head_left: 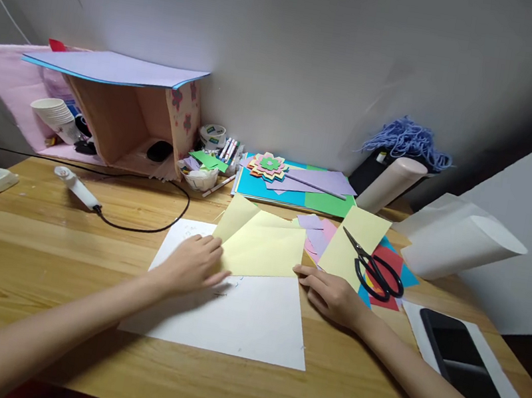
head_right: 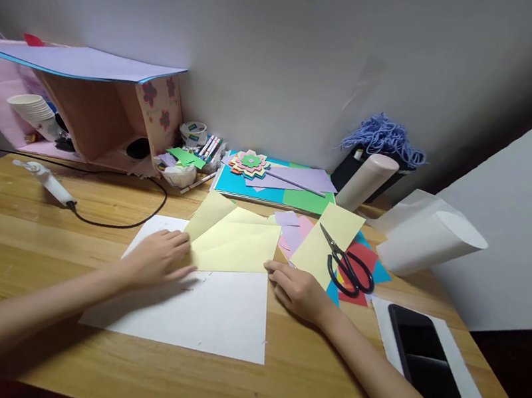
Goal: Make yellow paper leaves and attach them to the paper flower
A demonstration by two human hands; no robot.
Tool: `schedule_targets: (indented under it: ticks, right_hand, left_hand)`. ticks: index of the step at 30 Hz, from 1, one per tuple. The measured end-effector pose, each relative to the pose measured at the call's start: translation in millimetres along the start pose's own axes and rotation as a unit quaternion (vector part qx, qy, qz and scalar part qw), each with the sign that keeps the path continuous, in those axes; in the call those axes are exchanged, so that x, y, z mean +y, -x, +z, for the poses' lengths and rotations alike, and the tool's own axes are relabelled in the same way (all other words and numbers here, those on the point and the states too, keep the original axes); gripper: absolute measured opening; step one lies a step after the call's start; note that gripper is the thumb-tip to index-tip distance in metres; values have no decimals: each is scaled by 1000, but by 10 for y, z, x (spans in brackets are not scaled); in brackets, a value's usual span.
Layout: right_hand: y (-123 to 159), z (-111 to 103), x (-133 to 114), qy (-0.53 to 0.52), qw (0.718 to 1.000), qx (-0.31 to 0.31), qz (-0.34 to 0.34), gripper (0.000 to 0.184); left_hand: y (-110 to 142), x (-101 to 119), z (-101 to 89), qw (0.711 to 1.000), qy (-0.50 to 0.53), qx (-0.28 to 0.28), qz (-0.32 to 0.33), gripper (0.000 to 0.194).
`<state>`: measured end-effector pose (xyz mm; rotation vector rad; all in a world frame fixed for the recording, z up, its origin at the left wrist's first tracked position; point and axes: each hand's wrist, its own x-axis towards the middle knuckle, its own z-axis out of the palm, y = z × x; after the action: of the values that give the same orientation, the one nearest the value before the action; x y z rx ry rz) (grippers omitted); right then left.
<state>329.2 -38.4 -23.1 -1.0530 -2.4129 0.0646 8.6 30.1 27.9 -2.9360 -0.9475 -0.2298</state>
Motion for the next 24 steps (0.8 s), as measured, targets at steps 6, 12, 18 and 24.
schedule_targets:
  ticks: [6,12,18,24]
  right_hand:
    - [34,12,-44,-54,996,-11,75,32]
    - [9,-25,-31,-70,987,37,137,40]
    - [-166,-105,-7,-42,996,-5,82,53]
    - [-296,39,-97,-32,999,-25,13,28]
  left_hand:
    - [-530,240,255,977,166,-27,-134,73]
    - [-607,197,162,964,245,-85,-59,23]
    - [-343,41,158,982,168,71,46,29]
    - [39,-170,197,975,187,50,109,27]
